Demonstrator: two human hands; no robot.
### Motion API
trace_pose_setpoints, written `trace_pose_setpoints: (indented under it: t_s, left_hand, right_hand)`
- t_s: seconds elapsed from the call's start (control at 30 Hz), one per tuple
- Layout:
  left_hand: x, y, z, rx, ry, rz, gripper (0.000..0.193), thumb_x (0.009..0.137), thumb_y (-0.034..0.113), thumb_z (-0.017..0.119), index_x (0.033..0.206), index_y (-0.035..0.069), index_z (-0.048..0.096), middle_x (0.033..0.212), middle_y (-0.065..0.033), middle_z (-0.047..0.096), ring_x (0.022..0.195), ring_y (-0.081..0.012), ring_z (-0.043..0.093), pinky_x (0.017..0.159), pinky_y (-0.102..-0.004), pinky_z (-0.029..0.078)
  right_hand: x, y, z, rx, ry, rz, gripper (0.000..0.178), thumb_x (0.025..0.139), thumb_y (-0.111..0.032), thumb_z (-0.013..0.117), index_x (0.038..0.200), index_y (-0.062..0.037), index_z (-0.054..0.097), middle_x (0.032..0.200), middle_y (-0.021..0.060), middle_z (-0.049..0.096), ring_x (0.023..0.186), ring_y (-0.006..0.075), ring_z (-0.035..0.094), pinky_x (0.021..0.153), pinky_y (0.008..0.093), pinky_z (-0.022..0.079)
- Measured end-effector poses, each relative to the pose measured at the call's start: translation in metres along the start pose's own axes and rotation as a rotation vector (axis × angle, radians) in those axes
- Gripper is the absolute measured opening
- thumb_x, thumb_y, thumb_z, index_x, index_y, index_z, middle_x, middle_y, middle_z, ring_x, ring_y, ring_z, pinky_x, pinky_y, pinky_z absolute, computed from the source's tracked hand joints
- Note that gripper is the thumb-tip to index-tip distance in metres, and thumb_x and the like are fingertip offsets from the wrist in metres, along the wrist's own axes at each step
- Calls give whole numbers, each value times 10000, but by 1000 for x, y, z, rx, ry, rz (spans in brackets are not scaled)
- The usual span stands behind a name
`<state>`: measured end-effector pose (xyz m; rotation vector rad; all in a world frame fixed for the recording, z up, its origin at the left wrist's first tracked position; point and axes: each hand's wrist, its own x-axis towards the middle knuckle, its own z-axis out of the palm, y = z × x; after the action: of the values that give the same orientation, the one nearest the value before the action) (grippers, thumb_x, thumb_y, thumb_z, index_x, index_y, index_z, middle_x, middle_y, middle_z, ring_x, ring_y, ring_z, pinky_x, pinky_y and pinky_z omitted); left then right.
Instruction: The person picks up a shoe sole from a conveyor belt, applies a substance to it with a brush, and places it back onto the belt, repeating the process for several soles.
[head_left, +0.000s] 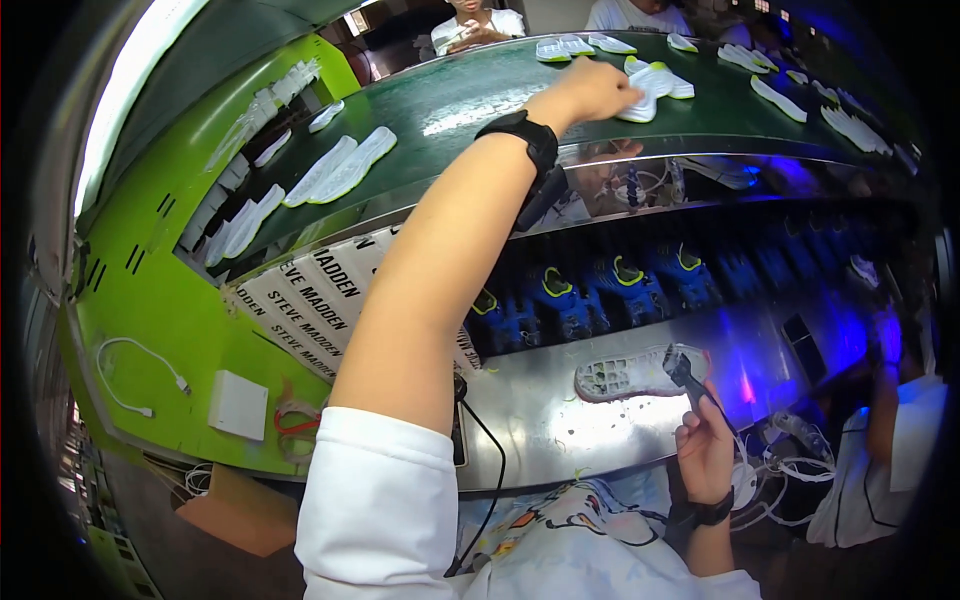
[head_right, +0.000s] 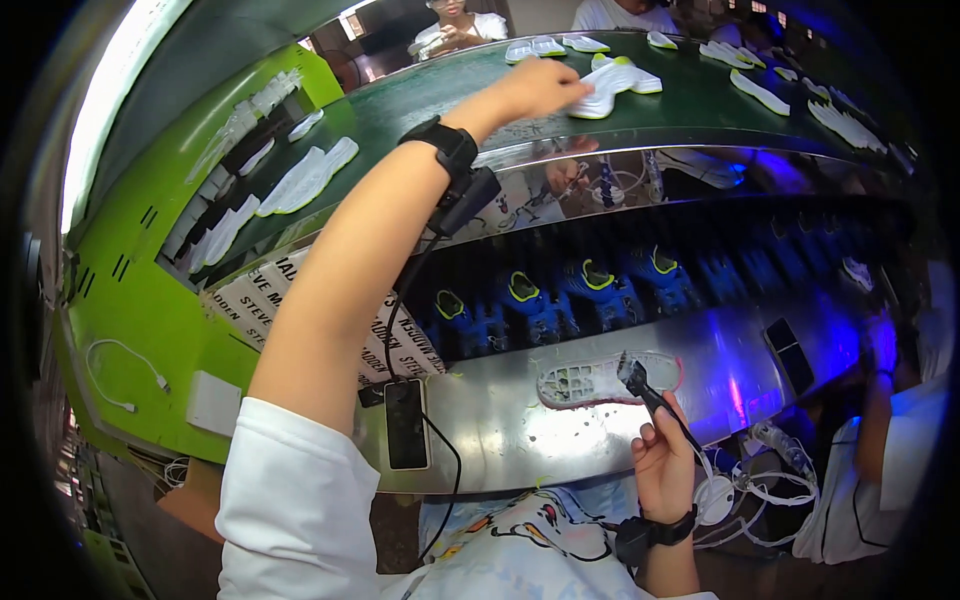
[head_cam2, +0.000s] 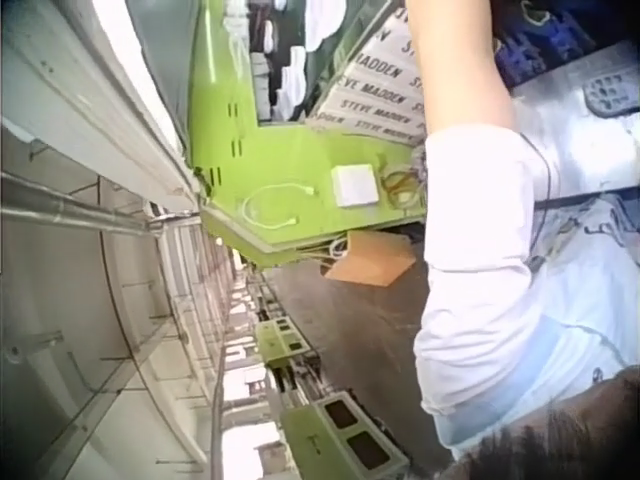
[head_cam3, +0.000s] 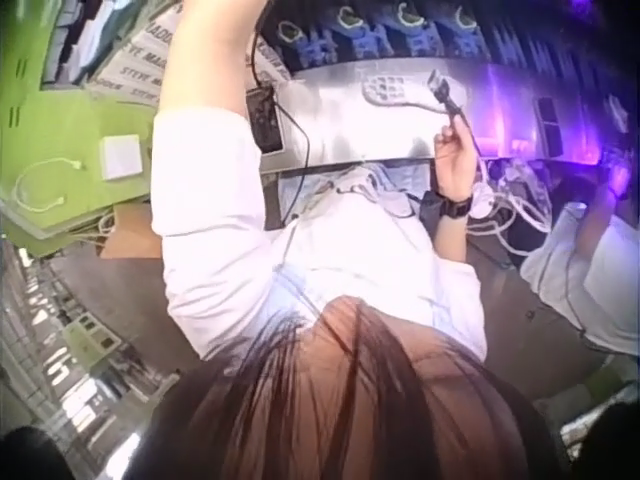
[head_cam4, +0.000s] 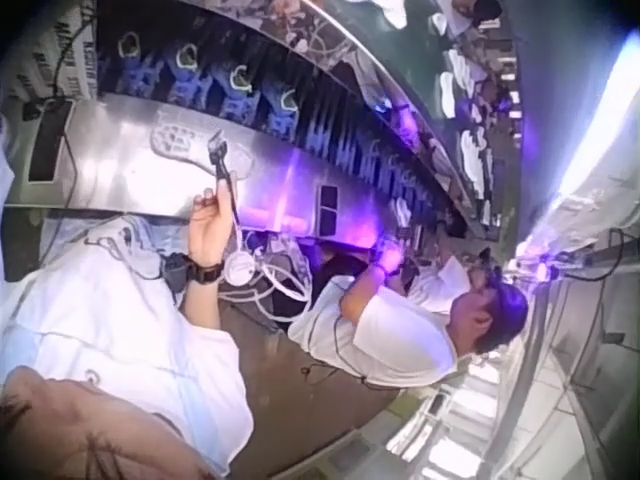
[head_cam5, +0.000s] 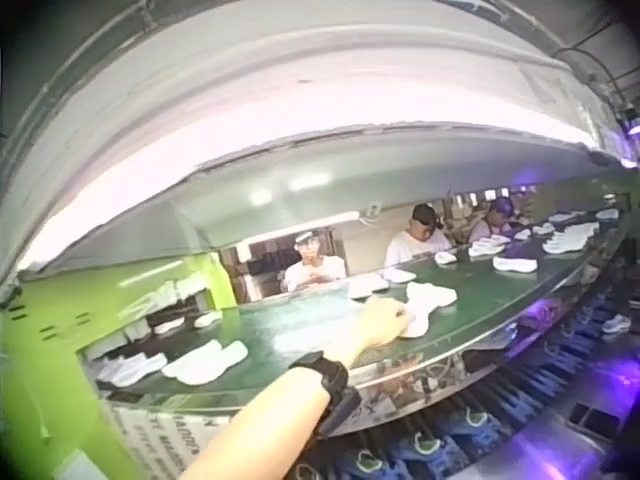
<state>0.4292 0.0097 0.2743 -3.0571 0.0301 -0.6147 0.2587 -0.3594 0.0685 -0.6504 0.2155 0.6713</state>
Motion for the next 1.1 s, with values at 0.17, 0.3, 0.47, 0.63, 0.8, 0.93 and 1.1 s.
trace_pose_setpoints:
  t_s: [0.17, 0.3, 0.47, 0.63, 0.8, 0.93, 1.1]
  left_hand:
    - [-21, -21, -14, 120, -146, -294, 474, 853, 434, 538, 903, -19, 666, 853, -185, 652, 742, -298, 643, 698, -389, 508]
    - [-59, -35, -36, -839, -12, -594, 278, 830, 232, 616, 983, 0, 635, 845, -110, 634, 753, -215, 633, 656, -344, 529]
    - [-173, 20, -82, -1273, 416, -563, 357, 822, 167, 589, 1113, -32, 530, 917, -118, 624, 759, -202, 635, 654, -316, 537]
    - [-330, 63, 0, -2193, 99, -557, 549, 782, 246, 566, 1237, -36, 447, 1039, -201, 608, 907, -269, 631, 760, -400, 540]
    - [-410, 169, 120, -2630, 249, -921, 508, 943, 427, 398, 1310, 77, 427, 1217, -141, 555, 1112, -291, 551, 839, -431, 502]
    - [-422, 205, 149, -2897, 346, -1009, 527, 944, 499, 363, 1238, 82, 494, 1146, -118, 590, 1026, -265, 584, 901, -415, 470]
    - [-425, 199, 142, -2728, 351, -969, 547, 948, 491, 351, 1242, 49, 483, 1111, -178, 592, 998, -284, 585, 843, -382, 494]
  right_hand:
    - [8, 2, -5, -14, -37, 23, 367, 892, -80, 550, 1251, -61, 477, 878, 14, 566, 685, 86, 524, 601, 231, 467]
    - [6, 5, 3, -41, -36, 43, 361, 889, -81, 552, 1242, -59, 479, 869, 15, 565, 687, 89, 524, 594, 234, 467]
    - [7, 6, 8, -110, -65, 42, 329, 879, -71, 547, 1202, -46, 493, 854, 26, 565, 686, 93, 518, 601, 249, 453]
    - [-6, 7, 18, -371, -274, -94, 276, 811, -22, 554, 1086, 1, 556, 892, 110, 642, 659, 135, 552, 639, 273, 465]
    - [-15, 43, 37, -927, -591, -114, 237, 764, 35, 642, 999, 12, 640, 988, 125, 657, 803, 157, 642, 719, 263, 516]
    - [-9, 80, 29, -1234, -746, -743, 215, 741, 31, 644, 953, -8, 649, 984, 176, 653, 832, 242, 662, 754, 304, 511]
    - [-21, 70, 53, -1041, -485, -317, 198, 777, 12, 632, 973, -3, 654, 955, 130, 669, 832, 189, 653, 758, 281, 509]
